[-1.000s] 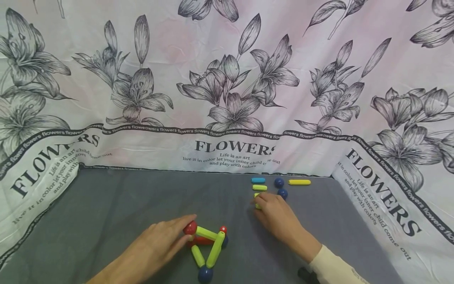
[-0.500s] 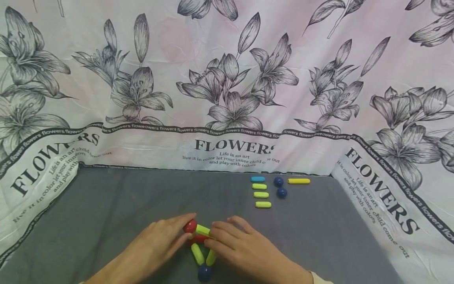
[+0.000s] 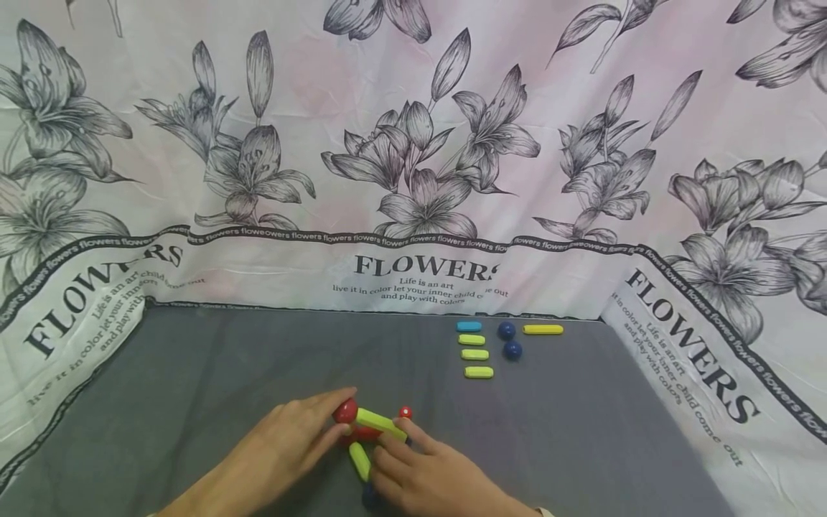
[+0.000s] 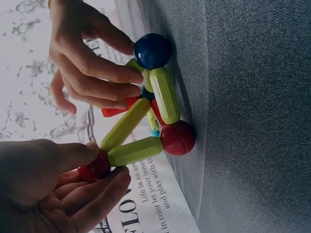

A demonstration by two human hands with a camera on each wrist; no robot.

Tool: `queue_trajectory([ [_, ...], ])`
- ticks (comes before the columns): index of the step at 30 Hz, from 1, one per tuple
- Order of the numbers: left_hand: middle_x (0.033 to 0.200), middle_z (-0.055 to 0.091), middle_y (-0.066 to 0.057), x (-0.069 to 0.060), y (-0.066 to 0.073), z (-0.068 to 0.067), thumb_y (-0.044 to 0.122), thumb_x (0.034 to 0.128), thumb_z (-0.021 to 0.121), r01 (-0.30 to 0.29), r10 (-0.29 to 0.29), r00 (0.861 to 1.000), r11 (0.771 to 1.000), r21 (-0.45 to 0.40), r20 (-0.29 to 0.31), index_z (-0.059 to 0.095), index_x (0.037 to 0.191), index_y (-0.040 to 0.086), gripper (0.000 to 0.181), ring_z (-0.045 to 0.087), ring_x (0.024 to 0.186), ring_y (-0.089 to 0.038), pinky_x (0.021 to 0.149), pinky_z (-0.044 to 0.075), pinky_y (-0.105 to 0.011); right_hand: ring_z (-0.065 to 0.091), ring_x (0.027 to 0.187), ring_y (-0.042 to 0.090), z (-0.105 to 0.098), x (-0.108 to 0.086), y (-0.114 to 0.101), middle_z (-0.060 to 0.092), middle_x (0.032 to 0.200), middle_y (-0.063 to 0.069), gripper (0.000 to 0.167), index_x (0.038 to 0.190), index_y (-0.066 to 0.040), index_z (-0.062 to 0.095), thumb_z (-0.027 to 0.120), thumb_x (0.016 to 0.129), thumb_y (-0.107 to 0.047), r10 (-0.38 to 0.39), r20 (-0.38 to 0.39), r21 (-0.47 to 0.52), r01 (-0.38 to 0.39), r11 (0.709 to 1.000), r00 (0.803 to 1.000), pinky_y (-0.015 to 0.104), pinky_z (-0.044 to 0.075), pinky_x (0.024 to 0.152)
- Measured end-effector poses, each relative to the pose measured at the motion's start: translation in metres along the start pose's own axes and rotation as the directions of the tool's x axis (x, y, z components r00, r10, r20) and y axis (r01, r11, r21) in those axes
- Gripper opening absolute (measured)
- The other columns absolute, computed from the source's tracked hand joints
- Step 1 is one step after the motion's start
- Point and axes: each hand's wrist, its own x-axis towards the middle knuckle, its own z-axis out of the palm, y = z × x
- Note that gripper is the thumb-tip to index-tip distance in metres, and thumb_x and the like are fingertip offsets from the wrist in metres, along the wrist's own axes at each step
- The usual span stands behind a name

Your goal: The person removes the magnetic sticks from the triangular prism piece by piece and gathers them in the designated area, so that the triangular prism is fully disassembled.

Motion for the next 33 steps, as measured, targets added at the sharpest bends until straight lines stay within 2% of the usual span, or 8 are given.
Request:
queue_trajectory([
  [4, 0.131, 0.072, -0.003, 0.001, 0.000, 0.001, 0.023, 0.1035, 0.072, -0.004, 0.004, 1.000, 1.000, 0.001, -0.005, 0.064, 0.140, 0.006, 0.041, 0.070, 0.090, -0.010, 0.075, 0.061, -0.033, 0.059, 0.121, 0.011, -0.001, -0.001, -0.003, 0.066, 0.125, -0.007, 0.027, 0.128, -0.025, 0.066, 0.044, 0.114, -0.032, 0.013, 0.033, 0.027, -0.014, 1.000, 0.999, 0.045, 0.033, 0.123],
  [6, 0.132, 0.071, -0.004, 0.001, -0.001, 0.001, 0.024, 0.1035, 0.072, 0.002, -0.002, 1.000, 1.000, 0.002, 0.001, 0.064, 0.141, 0.007, 0.042, 0.072, 0.094, -0.013, 0.076, 0.061, -0.034, 0.059, 0.119, 0.010, -0.002, -0.001, -0.005, 0.066, 0.124, -0.007, 0.027, 0.127, -0.024, 0.066, 0.051, 0.112, -0.039, 0.017, 0.051, 0.043, -0.019, 0.999, 0.999, 0.043, 0.034, 0.123],
  [13, 0.135, 0.071, -0.004, 0.002, -0.002, 0.003, 0.025, 0.1034, 0.072, 0.009, -0.009, 1.000, 1.000, 0.021, -0.005, 0.064, 0.142, 0.008, 0.043, 0.074, 0.104, -0.019, 0.079, 0.062, -0.037, 0.059, 0.114, 0.010, -0.005, -0.002, -0.009, 0.067, 0.120, -0.006, 0.031, 0.125, -0.025, 0.066, 0.051, 0.110, -0.047, 0.019, 0.089, 0.061, -0.024, 0.998, 0.996, 0.040, 0.038, 0.121],
  [18, 0.135, 0.071, -0.006, 0.001, 0.000, 0.004, 0.024, 0.1031, 0.072, 0.001, 0.000, 1.000, 1.000, 0.031, -0.023, 0.065, 0.141, 0.006, 0.043, 0.074, 0.109, -0.020, 0.083, 0.062, -0.039, 0.060, 0.110, 0.011, -0.004, -0.004, -0.011, 0.067, 0.115, -0.006, 0.030, 0.123, -0.024, 0.066, 0.051, 0.111, -0.046, 0.033, 0.075, 0.063, -0.038, 0.997, 0.997, 0.039, 0.042, 0.117],
  [24, 0.136, 0.071, -0.006, 0.002, 0.000, 0.003, 0.025, 0.1031, 0.072, 0.016, -0.016, 1.000, 1.000, 0.021, -0.005, 0.064, 0.142, 0.007, 0.044, 0.074, 0.110, -0.021, 0.084, 0.062, -0.040, 0.056, 0.095, 0.011, 0.000, -0.004, -0.015, 0.064, 0.104, -0.007, 0.021, 0.116, -0.023, 0.068, 0.058, 0.108, -0.039, 0.070, 0.028, 0.070, -0.072, 0.995, 0.997, 0.029, 0.047, 0.101],
  [29, 0.136, 0.071, -0.008, 0.002, 0.000, 0.003, 0.025, 0.1036, 0.072, 0.014, -0.014, 1.000, 1.000, 0.022, -0.008, 0.064, 0.142, 0.006, 0.043, 0.074, 0.112, -0.023, 0.085, 0.062, -0.040, 0.054, 0.092, 0.010, 0.000, -0.004, -0.017, 0.063, 0.101, -0.008, 0.018, 0.112, -0.023, 0.069, 0.060, 0.107, -0.038, 0.092, 0.033, 0.083, -0.094, 0.992, 0.995, 0.027, 0.048, 0.097],
  [33, 0.136, 0.071, -0.008, 0.002, 0.001, 0.002, 0.025, 0.1035, 0.072, 0.008, -0.008, 1.000, 1.000, 0.024, -0.009, 0.065, 0.142, 0.006, 0.043, 0.074, 0.111, -0.022, 0.085, 0.062, -0.040, 0.053, 0.090, 0.010, -0.003, -0.003, -0.017, 0.062, 0.099, -0.008, 0.020, 0.111, -0.023, 0.069, 0.057, 0.109, -0.038, 0.092, 0.054, 0.090, -0.096, 0.991, 0.994, 0.026, 0.048, 0.093],
])
